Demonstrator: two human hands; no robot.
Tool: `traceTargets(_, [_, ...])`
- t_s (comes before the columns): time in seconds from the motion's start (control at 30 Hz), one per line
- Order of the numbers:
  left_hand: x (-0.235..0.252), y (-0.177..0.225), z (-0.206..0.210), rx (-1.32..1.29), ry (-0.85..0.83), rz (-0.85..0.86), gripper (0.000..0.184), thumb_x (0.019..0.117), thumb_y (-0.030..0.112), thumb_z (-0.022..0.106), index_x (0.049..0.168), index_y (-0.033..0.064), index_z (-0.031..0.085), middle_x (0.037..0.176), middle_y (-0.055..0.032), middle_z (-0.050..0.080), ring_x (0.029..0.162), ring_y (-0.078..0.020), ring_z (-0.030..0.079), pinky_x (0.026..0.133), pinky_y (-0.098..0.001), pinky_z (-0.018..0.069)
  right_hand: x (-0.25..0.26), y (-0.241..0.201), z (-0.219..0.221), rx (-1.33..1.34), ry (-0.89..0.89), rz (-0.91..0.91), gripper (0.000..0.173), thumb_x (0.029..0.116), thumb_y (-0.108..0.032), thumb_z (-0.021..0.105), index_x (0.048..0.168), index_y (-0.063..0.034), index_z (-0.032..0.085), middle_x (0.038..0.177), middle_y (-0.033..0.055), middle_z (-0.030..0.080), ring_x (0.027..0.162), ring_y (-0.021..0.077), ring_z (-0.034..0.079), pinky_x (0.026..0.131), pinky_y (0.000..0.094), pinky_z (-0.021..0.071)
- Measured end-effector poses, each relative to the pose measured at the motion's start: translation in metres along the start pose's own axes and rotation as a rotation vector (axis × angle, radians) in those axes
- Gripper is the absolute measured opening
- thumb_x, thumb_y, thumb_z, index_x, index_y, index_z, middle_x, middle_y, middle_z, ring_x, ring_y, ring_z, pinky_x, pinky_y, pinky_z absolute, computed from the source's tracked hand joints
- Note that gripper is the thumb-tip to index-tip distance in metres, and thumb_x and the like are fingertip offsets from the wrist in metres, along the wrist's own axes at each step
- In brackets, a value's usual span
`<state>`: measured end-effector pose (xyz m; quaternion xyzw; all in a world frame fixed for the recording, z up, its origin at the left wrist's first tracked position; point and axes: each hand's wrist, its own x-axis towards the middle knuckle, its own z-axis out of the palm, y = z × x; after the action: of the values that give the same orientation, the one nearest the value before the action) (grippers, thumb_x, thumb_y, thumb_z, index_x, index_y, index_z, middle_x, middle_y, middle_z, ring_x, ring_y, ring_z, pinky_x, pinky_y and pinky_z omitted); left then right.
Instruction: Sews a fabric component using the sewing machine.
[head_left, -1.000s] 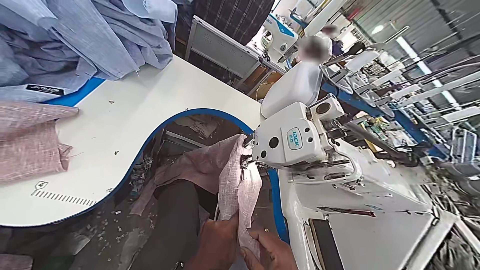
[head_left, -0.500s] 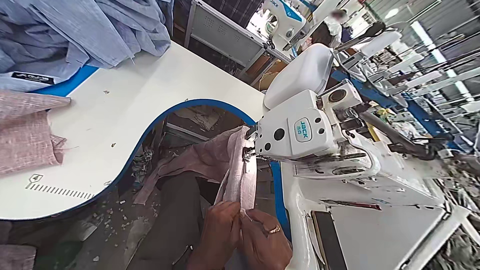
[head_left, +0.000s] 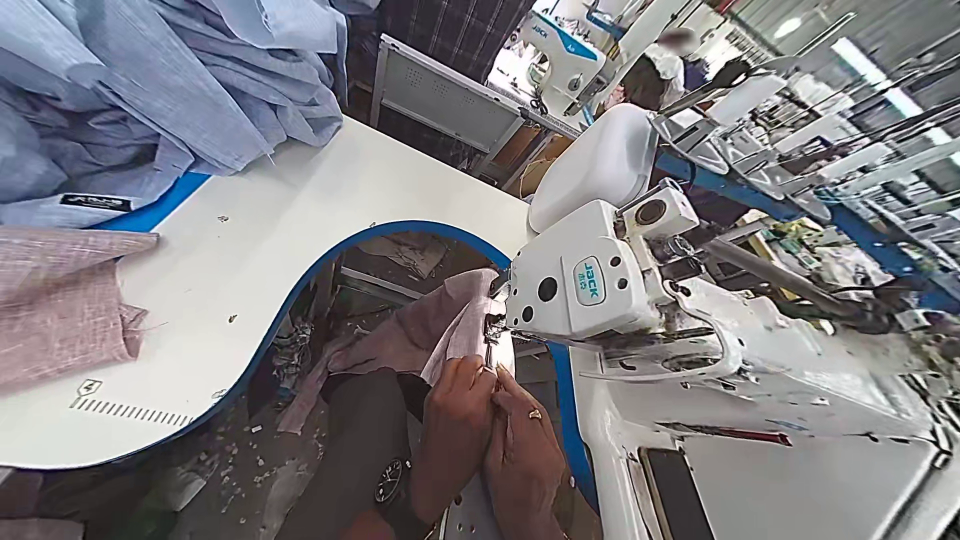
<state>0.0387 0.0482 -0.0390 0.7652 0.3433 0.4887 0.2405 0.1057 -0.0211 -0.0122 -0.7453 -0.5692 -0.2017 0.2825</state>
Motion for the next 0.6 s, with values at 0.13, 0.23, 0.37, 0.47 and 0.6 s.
traceTargets(0.13, [0.011, 0.019, -0.035, -0.103, 0.034, 0.02, 0.022, 0.0927, 0.004, 0.056, 0.099, 0.0032, 0.077, 0.102, -0.0119, 0.076, 0.097, -0.0209, 0.073, 0.085, -0.0272, 0.059, -0.004, -0.008, -0.005, 0.017, -0.013, 0.001, 0.025, 0.096, -0.016, 0.054, 0.092, -0.002, 0.075, 0.108, 0.0142, 0.076, 0.107, 0.0213, 0.072, 0.094, 0.0253, 0.0543])
traceTargets(0.23, [0.053, -0.001, -0.051, -0.437, -0.174, -0.295, 0.042, 0.1063, 0.013, 0.036, 0.129, -0.0088, 0.064, 0.125, -0.0191, 0.07, 0.12, -0.0216, 0.067, 0.104, -0.036, 0.0527, -0.009, -0.011, 0.002, -0.059, -0.013, -0.049, 0.025, 0.0933, -0.016, 0.053, 0.082, -0.0077, 0.074, 0.107, 0.0104, 0.078, 0.108, 0.0237, 0.073, 0.093, 0.0284, 0.055])
traceTargets(0.37, [0.101, -0.081, 0.051, -1.323, -0.47, -0.875, 0.053, 0.1125, 0.041, 0.027, 0.139, 0.0034, 0.052, 0.119, -0.0095, 0.067, 0.104, -0.0132, 0.066, 0.09, -0.0334, 0.0549, -0.006, -0.013, -0.002, -0.09, -0.079, -0.093, 0.022, 0.0882, -0.01, 0.057, 0.083, -0.0024, 0.077, 0.111, 0.0138, 0.078, 0.109, 0.0327, 0.073, 0.093, 0.0371, 0.0574])
traceTargets(0.47, [0.162, -0.075, 0.076, -1.117, -0.459, -0.831, 0.018, 0.1027, 0.011, 0.057, 0.111, -0.0041, 0.064, 0.089, -0.0066, 0.066, 0.076, -0.0102, 0.062, 0.074, -0.0293, 0.0541, -0.007, -0.013, -0.005, -0.104, -0.122, -0.083, 0.022, 0.0874, -0.009, 0.057, 0.083, -0.0028, 0.078, 0.113, 0.0117, 0.078, 0.11, 0.0324, 0.073, 0.093, 0.0368, 0.0569])
traceTargets(0.6, [0.149, -0.092, 0.1, -0.907, -0.425, -0.816, 0.03, 0.1, 0.011, 0.06, 0.124, -0.0069, 0.062, 0.113, -0.0176, 0.067, 0.101, -0.0198, 0.064, 0.091, -0.0372, 0.0527, -0.004, -0.011, 0.005, -0.113, -0.034, -0.098, 0.024, 0.0878, -0.012, 0.056, 0.081, -0.006, 0.078, 0.11, 0.0082, 0.079, 0.105, 0.029, 0.075, 0.088, 0.0353, 0.0584])
